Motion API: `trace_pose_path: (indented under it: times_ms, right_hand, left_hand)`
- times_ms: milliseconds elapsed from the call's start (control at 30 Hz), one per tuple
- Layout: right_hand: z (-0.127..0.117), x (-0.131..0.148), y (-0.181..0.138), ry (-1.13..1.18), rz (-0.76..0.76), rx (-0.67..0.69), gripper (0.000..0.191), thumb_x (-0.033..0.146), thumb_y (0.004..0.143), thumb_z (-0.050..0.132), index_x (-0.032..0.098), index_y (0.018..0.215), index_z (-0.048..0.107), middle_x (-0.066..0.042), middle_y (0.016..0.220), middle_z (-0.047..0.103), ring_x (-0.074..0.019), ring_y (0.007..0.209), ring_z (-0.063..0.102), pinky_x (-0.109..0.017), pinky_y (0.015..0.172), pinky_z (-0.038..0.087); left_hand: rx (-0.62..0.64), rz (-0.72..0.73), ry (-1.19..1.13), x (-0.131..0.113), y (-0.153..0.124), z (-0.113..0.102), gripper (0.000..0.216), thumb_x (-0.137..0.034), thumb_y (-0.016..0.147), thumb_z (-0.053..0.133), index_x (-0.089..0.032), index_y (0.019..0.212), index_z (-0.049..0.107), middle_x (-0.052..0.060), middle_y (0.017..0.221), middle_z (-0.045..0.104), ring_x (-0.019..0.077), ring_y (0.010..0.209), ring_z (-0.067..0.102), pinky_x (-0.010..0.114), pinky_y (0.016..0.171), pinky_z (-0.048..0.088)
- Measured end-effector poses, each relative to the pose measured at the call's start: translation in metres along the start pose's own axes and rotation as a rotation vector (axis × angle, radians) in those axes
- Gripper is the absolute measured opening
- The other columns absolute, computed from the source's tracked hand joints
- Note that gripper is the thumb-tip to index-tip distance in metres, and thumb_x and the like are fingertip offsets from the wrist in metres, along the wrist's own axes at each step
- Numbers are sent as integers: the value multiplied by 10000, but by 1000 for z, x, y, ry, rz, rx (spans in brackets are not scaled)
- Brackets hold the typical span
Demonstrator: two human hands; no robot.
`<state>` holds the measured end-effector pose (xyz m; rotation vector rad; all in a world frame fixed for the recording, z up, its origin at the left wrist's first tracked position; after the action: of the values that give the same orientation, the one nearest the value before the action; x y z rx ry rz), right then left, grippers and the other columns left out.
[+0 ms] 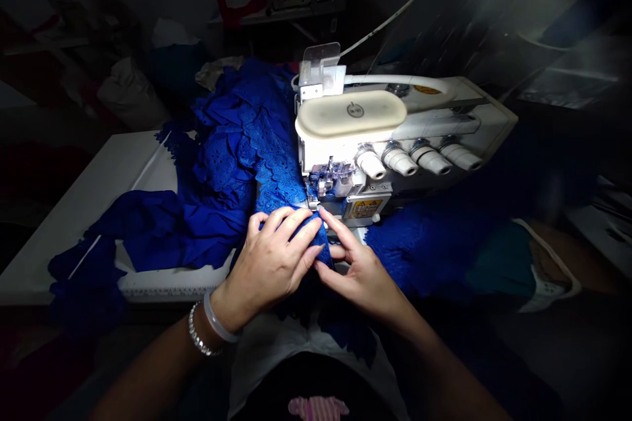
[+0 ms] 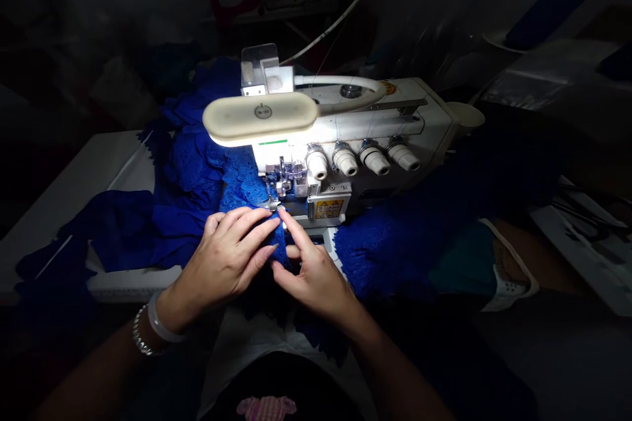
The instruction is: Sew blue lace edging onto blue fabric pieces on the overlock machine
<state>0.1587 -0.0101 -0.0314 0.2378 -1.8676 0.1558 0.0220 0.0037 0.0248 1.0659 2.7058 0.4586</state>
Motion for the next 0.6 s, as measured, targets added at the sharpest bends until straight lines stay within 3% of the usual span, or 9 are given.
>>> trace_pose_path:
  times_ms: [200,400,600]
  right_hand:
    - [-1,5,0,-26,-11,-3,776,187,833,555,123,1534,229,102,558,397,-65,492,297,-173,458,253]
    - [-2,6,4,-62,-39,-20,761,190,824,533,89,1524,253,61,602,550,-77,480,393,-203,470,321]
    - [1,-10,3,153,86,-135,792,221,799,595,204,1511,250,49,665,608,-105,545,529,-230,550,431]
  left_hand:
    - [26,-60,-10,-2,-2,1,442,-416,1011,365,-154,1336,511,80,1357,575,257,1217,494,424,915,318]
    - [38,-91,18,-2,-2,2,463,-453,1004,365,-175,1339,521,82,1374,562,255,1226,499,419,923,339]
    - [26,-125,121,-5,4,8,488,-484,992,372,-206,1371,502,82,1381,557,258,1212,513,427,933,352]
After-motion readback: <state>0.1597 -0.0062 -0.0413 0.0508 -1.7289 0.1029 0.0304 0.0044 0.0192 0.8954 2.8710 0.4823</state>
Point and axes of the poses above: each hand's wrist, its own y-axis towards the middle knuckle, its own z-axis out of the palm, x = y × z, the point moved 5 cm from there along y, towards the middle knuckle
